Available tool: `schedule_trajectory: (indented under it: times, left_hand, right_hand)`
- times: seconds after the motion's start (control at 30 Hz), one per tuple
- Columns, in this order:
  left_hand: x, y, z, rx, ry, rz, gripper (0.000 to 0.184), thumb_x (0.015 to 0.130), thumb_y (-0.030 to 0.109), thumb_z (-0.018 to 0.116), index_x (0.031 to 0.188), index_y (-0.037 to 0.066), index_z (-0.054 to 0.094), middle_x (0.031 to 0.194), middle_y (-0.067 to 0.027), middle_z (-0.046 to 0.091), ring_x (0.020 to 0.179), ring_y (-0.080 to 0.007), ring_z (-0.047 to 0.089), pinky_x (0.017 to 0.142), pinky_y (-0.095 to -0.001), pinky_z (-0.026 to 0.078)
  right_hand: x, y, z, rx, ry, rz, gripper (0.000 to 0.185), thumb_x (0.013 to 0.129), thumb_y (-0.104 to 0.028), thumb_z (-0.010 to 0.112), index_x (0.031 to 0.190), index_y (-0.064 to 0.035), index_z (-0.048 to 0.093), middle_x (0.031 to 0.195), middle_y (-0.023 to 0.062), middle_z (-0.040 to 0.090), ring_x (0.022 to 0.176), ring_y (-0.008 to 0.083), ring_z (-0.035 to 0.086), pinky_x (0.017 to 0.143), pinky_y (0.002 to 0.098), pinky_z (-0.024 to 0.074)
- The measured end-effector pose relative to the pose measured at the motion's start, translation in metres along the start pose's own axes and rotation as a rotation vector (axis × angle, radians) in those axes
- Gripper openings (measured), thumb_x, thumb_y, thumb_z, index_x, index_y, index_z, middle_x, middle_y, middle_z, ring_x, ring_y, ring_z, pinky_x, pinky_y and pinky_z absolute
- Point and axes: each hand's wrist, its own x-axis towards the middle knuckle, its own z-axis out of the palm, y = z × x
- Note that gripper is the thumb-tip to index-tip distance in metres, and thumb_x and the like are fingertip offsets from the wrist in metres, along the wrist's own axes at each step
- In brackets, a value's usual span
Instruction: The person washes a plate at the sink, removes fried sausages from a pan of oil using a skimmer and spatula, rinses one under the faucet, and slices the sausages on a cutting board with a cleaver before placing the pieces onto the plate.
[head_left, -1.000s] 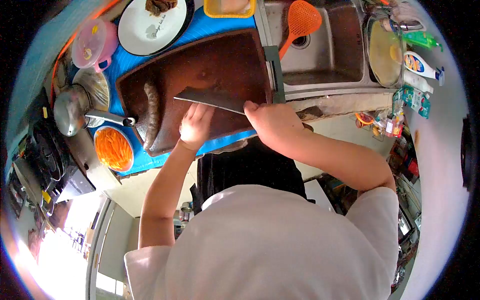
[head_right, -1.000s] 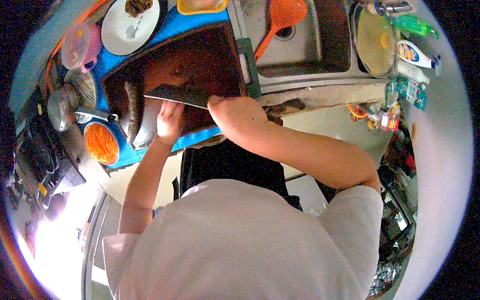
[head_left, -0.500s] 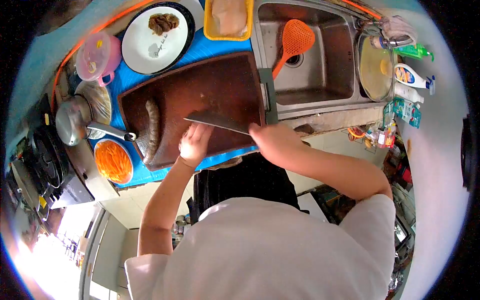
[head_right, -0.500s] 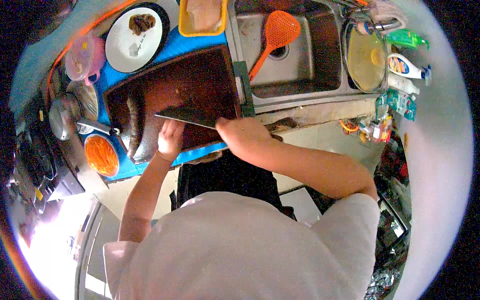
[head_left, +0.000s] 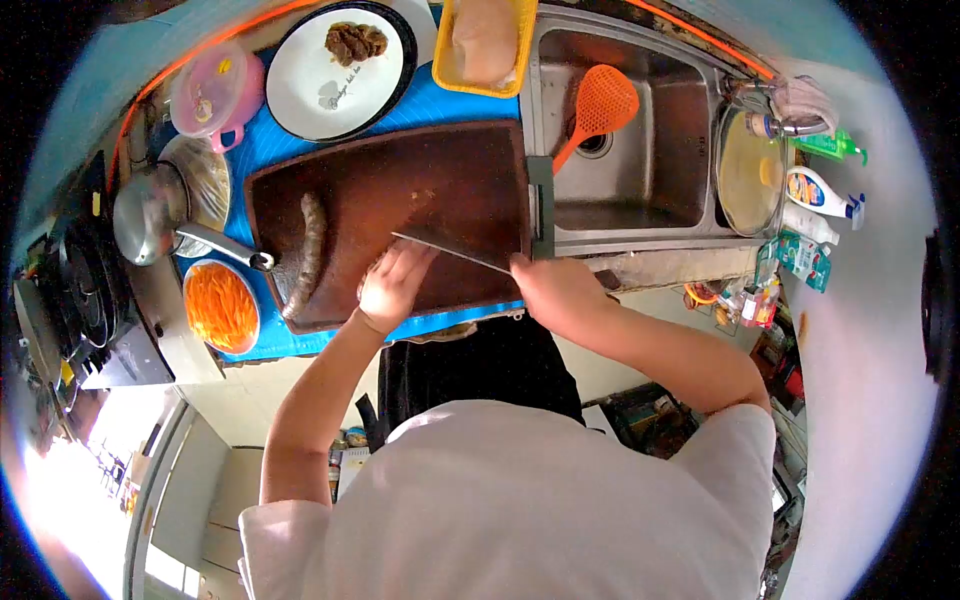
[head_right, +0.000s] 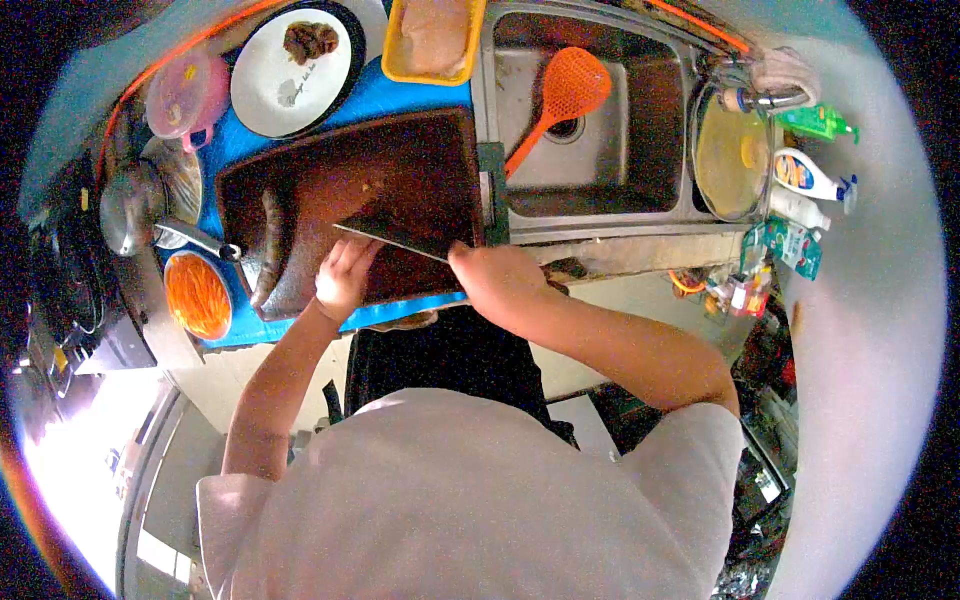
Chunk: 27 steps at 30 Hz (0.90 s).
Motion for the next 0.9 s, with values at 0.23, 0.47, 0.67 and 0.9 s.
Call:
schedule_trajectory:
  times: [0.23,0.47,0.67,0.9]
  left_hand:
    - [-0.003,0.004,-0.005,-0.015,-0.008,-0.009,0.036,0.070,0.008,0.053,0.105,0.012,0.060,0.108,-0.0037,0.053,0.099,-0.0215,0.052,0.081,-0.0299,0.047]
    - [-0.005,-0.006,-0.011,-0.044,0.006,0.040,0.036,0.071,0.007,0.053,0.106,0.008,0.059,0.109,-0.0048,0.052,0.104,-0.0209,0.051,0.083,-0.0314,0.047]
    - [-0.017,-0.002,0.001,0.037,0.001,-0.035,0.035,0.071,0.009,0.053,0.105,0.009,0.059,0.109,-0.0033,0.052,0.102,-0.0215,0.051,0.082,-0.0322,0.046]
    - [-0.022,-0.005,0.005,0.061,0.028,0.013,0.034,0.068,0.010,0.054,0.101,0.012,0.061,0.105,-0.0043,0.053,0.099,-0.0229,0.051,0.080,-0.0325,0.046]
  right_hand:
    - [0.030,-0.015,0.014,0.007,0.133,-0.034,0.013,0.075,-0.007,0.047,0.085,0.0006,0.048,0.060,0.0158,0.057,0.057,0.0330,0.059,0.050,0.0429,0.0471]
    - [0.024,0.002,0.024,0.029,0.267,-0.034,0.015,0.081,-0.014,0.046,0.084,-0.0001,0.051,0.054,0.0153,0.055,0.051,0.0328,0.058,0.044,0.0413,0.0468]
    - [-0.006,-0.020,0.008,-0.130,0.150,-0.033,0.016,0.073,-0.007,0.050,0.087,0.0008,0.052,0.056,0.0152,0.058,0.053,0.0285,0.061,0.045,0.0377,0.0493]
    - [-0.026,-0.021,0.012,-0.197,0.151,0.015,0.012,0.071,-0.005,0.052,0.081,-0.0014,0.051,0.058,0.0137,0.058,0.054,0.0268,0.062,0.045,0.0357,0.0500]
